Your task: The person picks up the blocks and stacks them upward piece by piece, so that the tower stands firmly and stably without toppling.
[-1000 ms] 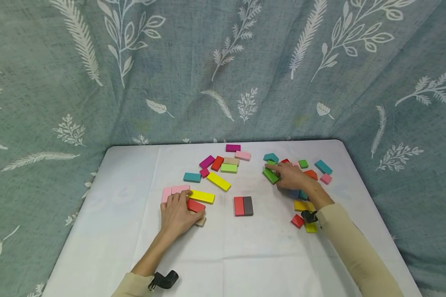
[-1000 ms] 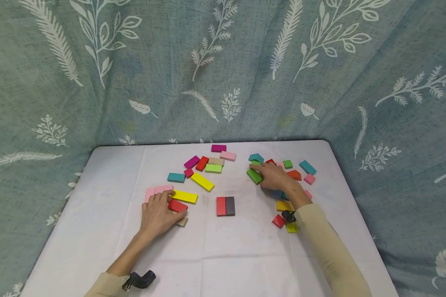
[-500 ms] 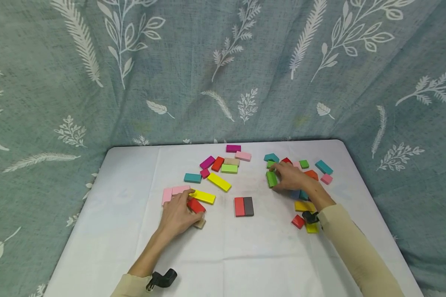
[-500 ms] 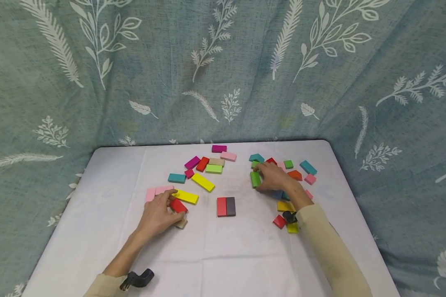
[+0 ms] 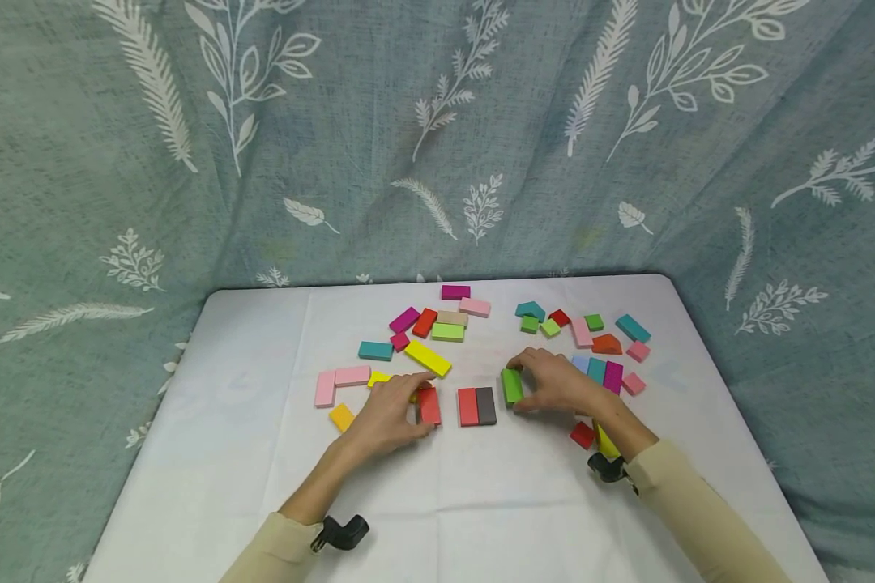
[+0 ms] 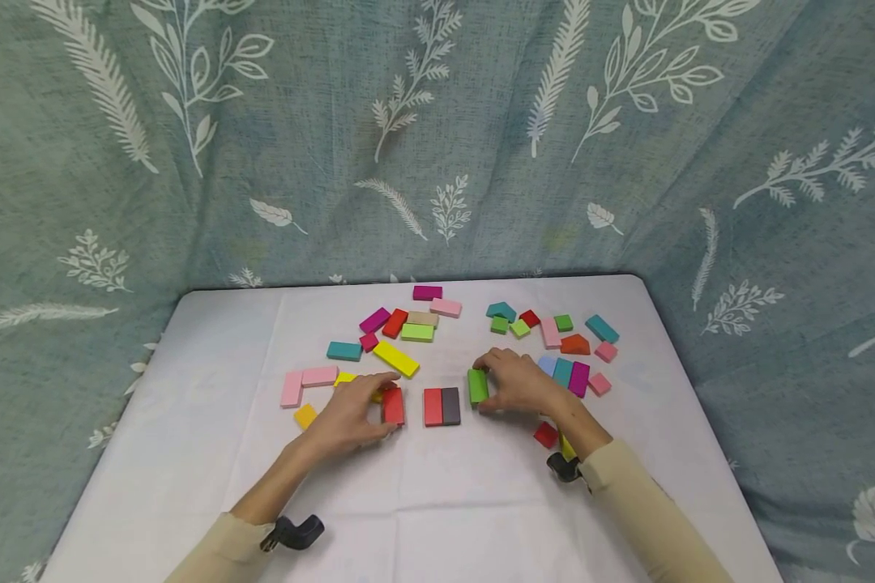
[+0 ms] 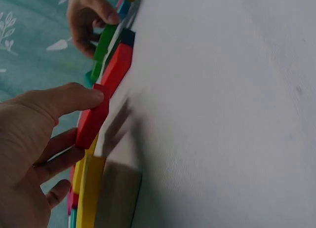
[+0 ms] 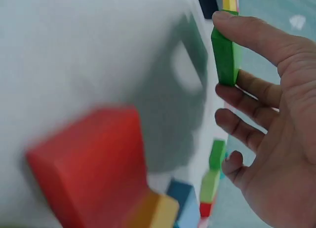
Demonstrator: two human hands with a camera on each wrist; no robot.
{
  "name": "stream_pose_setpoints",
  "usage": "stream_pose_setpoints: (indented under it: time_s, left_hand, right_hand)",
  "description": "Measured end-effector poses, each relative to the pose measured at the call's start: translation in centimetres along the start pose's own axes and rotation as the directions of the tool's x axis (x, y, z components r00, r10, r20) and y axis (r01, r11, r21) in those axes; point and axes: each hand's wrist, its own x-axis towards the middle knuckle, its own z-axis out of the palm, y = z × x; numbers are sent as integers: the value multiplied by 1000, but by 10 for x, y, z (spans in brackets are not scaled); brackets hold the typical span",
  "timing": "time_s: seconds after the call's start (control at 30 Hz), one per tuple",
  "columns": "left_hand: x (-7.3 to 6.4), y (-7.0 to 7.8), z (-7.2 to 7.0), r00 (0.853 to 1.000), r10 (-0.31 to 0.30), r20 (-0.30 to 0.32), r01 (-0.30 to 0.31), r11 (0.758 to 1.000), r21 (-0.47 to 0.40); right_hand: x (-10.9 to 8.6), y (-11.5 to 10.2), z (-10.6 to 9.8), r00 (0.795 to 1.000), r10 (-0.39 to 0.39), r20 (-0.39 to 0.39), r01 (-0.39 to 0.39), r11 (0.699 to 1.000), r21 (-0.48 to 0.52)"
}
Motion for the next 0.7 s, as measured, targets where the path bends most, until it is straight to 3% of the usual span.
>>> stream_pose_setpoints:
  time_s: [0.23, 0.7]
  left_hand:
    - [16, 12, 17, 996, 85, 39, -85, 996, 6]
    - [20, 11, 24, 995, 96, 41, -94, 994, -65]
  right_hand:
    - [-7, -13, 19, 1000, -24, -10, 23, 996, -91]
    - [-10, -19, 29, 999, -10, -47, 3, 987, -159]
